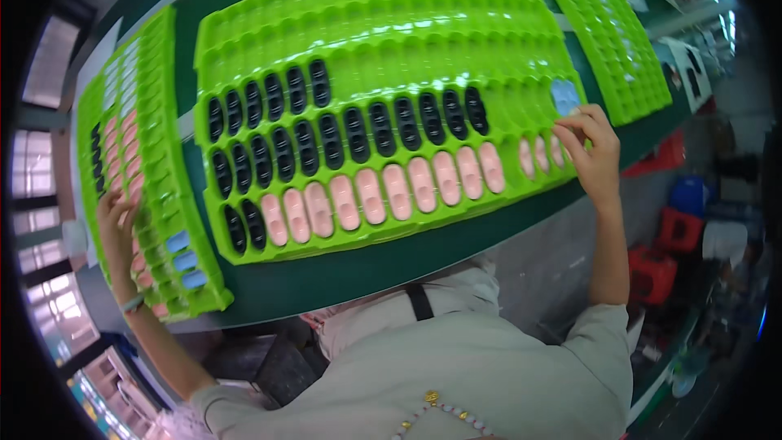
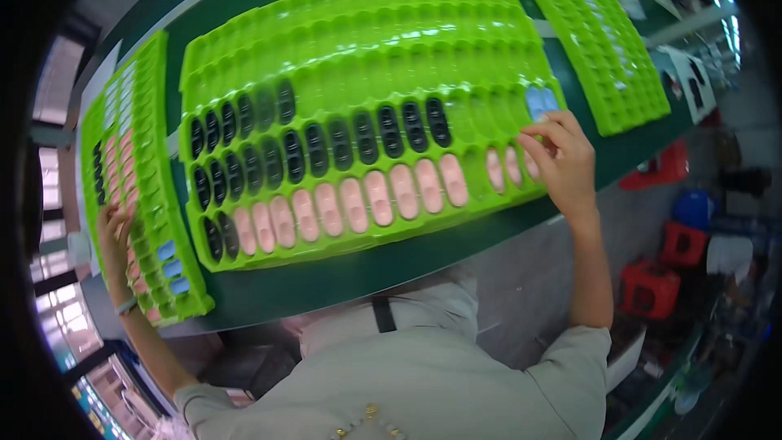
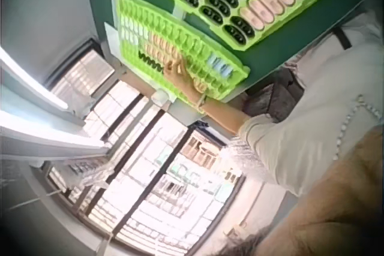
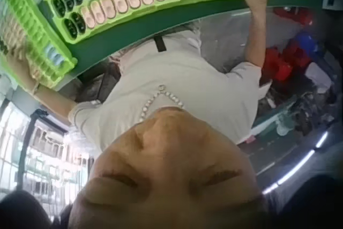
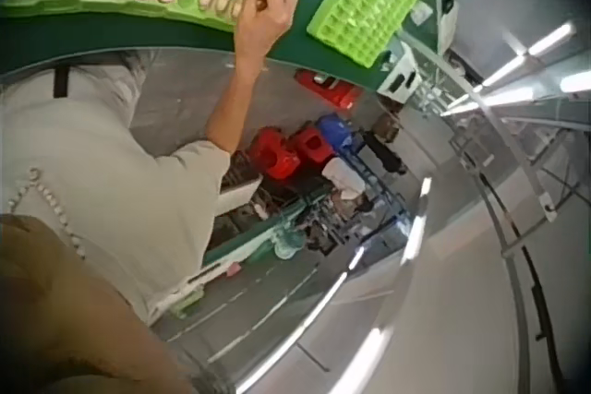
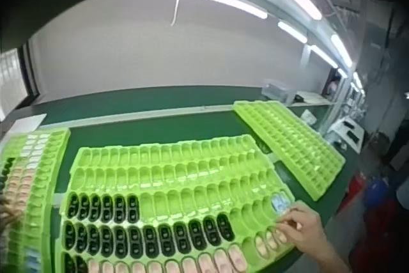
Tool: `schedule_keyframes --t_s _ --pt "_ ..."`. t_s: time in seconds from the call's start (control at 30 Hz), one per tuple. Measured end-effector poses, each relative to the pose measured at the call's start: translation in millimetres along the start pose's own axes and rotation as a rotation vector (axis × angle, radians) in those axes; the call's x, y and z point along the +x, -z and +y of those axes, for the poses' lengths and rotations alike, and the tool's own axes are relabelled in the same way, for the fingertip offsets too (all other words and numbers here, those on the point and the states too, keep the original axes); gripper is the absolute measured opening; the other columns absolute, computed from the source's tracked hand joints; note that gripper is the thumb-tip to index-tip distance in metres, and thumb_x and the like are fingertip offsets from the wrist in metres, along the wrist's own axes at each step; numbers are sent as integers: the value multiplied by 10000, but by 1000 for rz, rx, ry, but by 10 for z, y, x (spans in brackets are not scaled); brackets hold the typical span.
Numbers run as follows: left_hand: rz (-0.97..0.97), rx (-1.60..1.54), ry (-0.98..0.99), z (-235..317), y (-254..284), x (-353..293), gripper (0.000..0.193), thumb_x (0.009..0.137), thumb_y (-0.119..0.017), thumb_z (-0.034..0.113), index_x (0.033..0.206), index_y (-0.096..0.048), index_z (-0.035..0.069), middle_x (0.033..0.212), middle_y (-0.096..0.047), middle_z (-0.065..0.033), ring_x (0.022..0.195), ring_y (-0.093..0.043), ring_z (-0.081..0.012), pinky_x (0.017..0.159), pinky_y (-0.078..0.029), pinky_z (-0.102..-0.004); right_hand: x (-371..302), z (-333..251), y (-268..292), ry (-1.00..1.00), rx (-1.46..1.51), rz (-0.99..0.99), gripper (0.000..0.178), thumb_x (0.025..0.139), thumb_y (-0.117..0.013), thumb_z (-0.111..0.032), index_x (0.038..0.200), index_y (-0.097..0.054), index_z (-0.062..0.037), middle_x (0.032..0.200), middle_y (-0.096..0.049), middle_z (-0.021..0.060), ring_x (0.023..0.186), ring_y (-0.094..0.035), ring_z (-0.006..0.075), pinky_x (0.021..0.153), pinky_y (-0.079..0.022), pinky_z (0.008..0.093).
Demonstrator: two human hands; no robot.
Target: The person repeatedly picks up pink plastic components from a green tray, snaps them together to form a single unit, and places the assembled unit back into the tray. The process is repetitive, involving picking, snapping, and placing actions throughout the clip.
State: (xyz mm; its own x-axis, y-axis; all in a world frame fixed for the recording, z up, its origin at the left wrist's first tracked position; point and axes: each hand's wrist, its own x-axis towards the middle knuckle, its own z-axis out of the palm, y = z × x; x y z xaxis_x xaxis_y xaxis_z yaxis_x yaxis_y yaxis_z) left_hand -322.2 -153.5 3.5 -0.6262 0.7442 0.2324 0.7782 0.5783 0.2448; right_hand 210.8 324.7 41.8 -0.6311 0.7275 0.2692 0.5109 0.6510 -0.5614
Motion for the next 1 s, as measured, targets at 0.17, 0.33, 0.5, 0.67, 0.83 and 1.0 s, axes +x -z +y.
schedule_keyframes --t_s 0.17,0.33,0.5,0.67,0.83,1.0 --pt "30 -724 108 801 247 -103 88 902 -548 26 818 -550 -3 1323 -494 -192 1191 -519 -288 983 -428 -391 -179 130 156 -15 -98 -137 178 757 -727 -102 909 -675 -26 905 -535 85 799 -567 239 707 -471 339" --pt "-371 -1452 203 2237 -243 -497 157 780 -655 9 855 -517 17 899 -617 -196 618 -620 -179 568 -563 -284 -226 -71 7 124 -335 -389 195 685 -749 -142 855 -664 -100 947 -471 51 995 -518 232 828 -439 382" --pt "-931 -1796 554 3275 -592 -683 407 811 -630 -26 1188 -477 -11 824 -554 -105 590 -597 -160 461 -495 -235 -55 -63 -45 204 -409 -543 267 648 -771 -157 877 -641 -115 1020 -449 80 1038 -489 263 822 -422 391" --pt "-1179 -1637 290 4099 -927 -547 290 972 -488 82 1252 -445 19 906 -570 -63 713 -583 -94 533 -487 -205 100 29 -12 339 -395 -605 311 629 -780 -132 881 -608 -73 1071 -455 123 1055 -485 307 872 -434 404" --pt "-1129 -1545 38 4683 -1276 -420 277 999 -453 148 1244 -436 19 1204 -521 -129 919 -633 -152 602 -520 -222 175 83 28 425 -331 -629 328 634 -785 -127 887 -586 -63 1121 -455 137 1077 -492 322 886 -441 416" --pt "-1078 -1540 112 4744 -1319 -430 258 998 -454 137 1226 -438 18 1366 -433 -164 1078 -620 -190 608 -527 -212 161 22 202 316 -303 -730 288 705 -763 -130 930 -598 -58 1078 -499 102 1015 -548 292 853 -459 399"
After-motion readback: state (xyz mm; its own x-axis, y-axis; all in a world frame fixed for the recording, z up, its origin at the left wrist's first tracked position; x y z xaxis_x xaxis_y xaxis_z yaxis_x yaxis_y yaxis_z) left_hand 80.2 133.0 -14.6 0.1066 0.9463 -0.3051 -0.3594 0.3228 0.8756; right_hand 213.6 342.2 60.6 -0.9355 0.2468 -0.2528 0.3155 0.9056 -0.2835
